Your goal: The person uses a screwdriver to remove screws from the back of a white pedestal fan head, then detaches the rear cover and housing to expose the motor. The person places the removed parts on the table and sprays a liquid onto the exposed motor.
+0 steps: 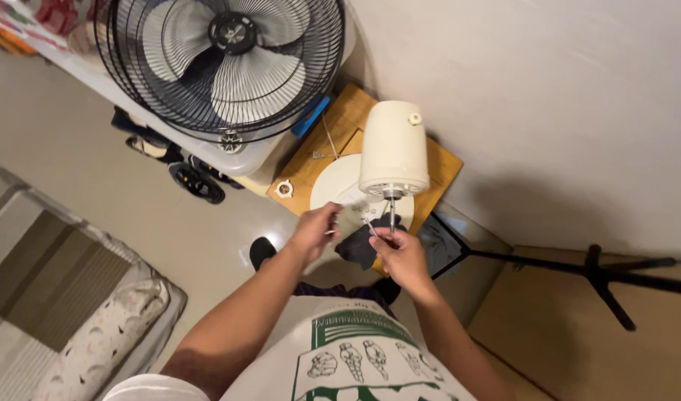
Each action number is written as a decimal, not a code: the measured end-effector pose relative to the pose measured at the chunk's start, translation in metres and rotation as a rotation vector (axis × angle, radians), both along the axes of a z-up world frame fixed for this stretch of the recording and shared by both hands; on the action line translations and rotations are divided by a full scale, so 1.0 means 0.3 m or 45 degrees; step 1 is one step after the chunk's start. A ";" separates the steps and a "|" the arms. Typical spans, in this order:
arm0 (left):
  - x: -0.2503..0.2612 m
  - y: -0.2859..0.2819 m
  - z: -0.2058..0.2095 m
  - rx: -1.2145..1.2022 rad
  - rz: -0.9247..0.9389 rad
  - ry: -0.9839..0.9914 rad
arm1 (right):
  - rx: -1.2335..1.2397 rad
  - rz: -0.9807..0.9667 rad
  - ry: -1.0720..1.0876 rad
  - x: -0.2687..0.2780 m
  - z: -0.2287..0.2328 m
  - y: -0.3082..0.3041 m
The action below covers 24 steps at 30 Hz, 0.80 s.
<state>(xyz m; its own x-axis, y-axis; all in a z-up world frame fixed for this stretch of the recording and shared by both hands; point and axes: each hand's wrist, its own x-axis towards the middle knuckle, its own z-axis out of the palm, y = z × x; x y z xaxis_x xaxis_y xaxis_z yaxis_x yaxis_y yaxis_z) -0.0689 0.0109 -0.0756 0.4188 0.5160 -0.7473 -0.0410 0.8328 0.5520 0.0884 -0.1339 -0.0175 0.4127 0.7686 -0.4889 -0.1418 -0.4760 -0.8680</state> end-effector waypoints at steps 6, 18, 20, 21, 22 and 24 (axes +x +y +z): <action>-0.195 0.159 -0.266 0.123 0.163 0.343 | -0.244 0.024 0.092 -0.001 -0.074 0.040; -0.269 0.346 -0.541 0.791 -0.185 1.102 | -0.288 -0.183 0.232 -0.027 -0.280 0.073; -0.256 0.365 -0.560 0.903 -0.230 1.165 | -0.327 -0.195 0.288 -0.029 -0.300 0.068; -0.252 0.372 -0.570 0.894 -0.231 1.146 | -0.345 -0.202 0.315 -0.030 -0.308 0.066; -0.248 0.381 -0.579 0.888 -0.230 1.126 | -0.371 -0.207 0.311 -0.031 -0.316 0.065; -0.238 0.397 -0.595 0.904 -0.256 1.127 | -0.415 -0.217 0.303 -0.033 -0.324 0.063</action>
